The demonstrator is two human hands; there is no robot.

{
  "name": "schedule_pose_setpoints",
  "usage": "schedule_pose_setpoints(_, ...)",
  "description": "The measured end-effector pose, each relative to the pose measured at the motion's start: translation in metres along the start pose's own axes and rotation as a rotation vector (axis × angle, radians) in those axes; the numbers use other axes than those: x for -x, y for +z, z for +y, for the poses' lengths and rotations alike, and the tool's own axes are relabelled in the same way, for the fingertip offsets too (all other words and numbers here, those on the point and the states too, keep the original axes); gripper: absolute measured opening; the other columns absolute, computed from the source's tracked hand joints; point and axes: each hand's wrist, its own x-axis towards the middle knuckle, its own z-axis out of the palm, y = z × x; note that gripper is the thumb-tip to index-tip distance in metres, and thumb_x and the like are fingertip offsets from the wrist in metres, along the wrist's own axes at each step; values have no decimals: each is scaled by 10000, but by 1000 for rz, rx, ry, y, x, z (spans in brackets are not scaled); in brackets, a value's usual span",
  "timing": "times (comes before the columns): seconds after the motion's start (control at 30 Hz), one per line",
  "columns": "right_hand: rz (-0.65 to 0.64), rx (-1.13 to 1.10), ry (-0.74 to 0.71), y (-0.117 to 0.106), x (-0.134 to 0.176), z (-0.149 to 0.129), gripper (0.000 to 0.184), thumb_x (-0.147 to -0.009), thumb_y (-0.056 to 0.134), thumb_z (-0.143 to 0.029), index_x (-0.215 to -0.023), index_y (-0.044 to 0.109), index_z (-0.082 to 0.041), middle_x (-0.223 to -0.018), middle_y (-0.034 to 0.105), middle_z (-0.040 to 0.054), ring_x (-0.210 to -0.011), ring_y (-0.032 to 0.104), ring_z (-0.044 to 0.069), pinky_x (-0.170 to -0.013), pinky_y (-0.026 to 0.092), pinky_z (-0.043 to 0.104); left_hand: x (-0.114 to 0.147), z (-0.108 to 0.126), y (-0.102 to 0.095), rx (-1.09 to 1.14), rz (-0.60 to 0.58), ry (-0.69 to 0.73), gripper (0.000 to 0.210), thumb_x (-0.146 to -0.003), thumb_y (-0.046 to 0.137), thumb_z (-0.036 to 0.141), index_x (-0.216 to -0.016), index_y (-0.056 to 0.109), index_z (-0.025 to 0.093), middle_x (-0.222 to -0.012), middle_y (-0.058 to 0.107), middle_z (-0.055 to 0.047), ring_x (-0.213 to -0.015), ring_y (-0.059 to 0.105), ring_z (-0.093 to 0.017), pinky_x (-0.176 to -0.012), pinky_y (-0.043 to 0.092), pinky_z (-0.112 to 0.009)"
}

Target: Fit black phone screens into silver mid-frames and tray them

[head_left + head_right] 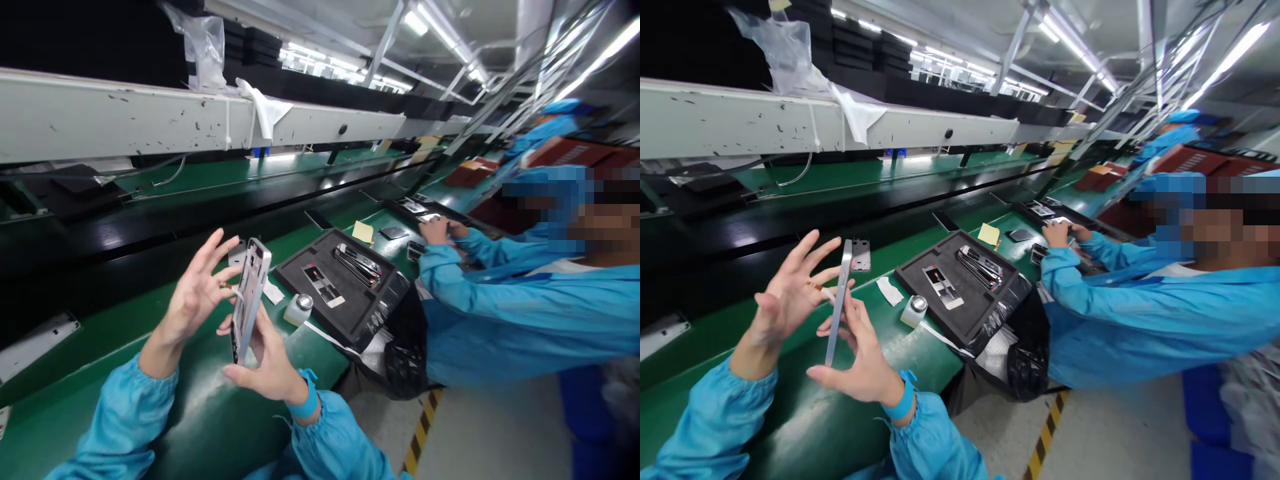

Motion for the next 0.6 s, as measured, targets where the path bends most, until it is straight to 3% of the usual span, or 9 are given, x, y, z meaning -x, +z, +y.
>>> schedule_pose_setpoints(0.07,1,237,28,-5,2,-4,1124,-898,839,-494,-1742,105,-374,-1532,367,163,-1192,649,290,-1030,634,512,1,-9,14,48,104,6,865,-899,720,719,-1648,409,418,-1730,391,-118,-1408,602,-376,-1096,580,-486)
schedule_pose_setpoints(0.13,-30,440,23,-8,5,-8,1137,-901,842,-509,-1746,95,-362,-1514,381,173,-1266,619,333,-1061,608,543,3,-13,28,53,237,-18,714,-997,671,603,-1629,436,368,-1619,547,-134,-1339,670,-319,-1133,558,-480)
schedule_pose_setpoints(0.23,-10,529,-72,-15,4,-16,960,-1015,626,-638,-1750,93,-328,-1529,387,187,-1396,533,382,-1078,587,575,6,-7,39,53,350,-67,538,-1077,519,589,-1467,578,224,-1250,777,-146,-1058,795,-281,-970,651,-453)
schedule_pose_setpoints(0.3,118,483,-114,-21,-6,-26,819,-1079,447,-661,-1750,116,-326,-1565,381,189,-1388,541,360,-1055,599,556,8,1,39,79,293,-66,540,-1068,498,631,-1350,628,189,-1073,809,-127,-887,814,-270,-830,684,-423)
schedule_pose_setpoints(0.4,242,255,5,-30,-33,-42,721,-1103,309,-684,-1693,356,-272,-1392,566,179,-990,701,241,-770,668,381,9,11,37,175,158,-93,582,-1063,429,688,-1263,657,191,-987,807,-119,-745,801,-268,-697,684,-427)
schedule_pose_setpoints(0.47,189,93,173,-33,-48,-53,769,-1077,296,-750,-1475,644,-192,-961,673,102,-594,606,159,-468,549,270,11,15,39,174,130,-112,624,-1060,390,710,-1223,690,188,-1003,807,-133,-743,797,-283,-689,678,-448)
schedule_pose_setpoints(0.53,149,16,306,-32,-53,-63,792,-1032,365,-809,-1151,795,-154,-601,502,-7,-395,416,117,-321,358,231,14,18,43,58,166,-83,642,-1050,419,714,-1170,742,173,-1070,810,-155,-841,804,-308,-779,672,-462)
schedule_pose_setpoints(0.6,160,12,351,-29,-50,-72,710,-1016,473,-786,-951,796,-156,-508,399,-40,-358,373,114,-299,284,228,19,21,50,-106,239,-30,669,-1037,448,720,-1109,790,149,-1137,807,-179,-994,794,-341,-924,639,-472)
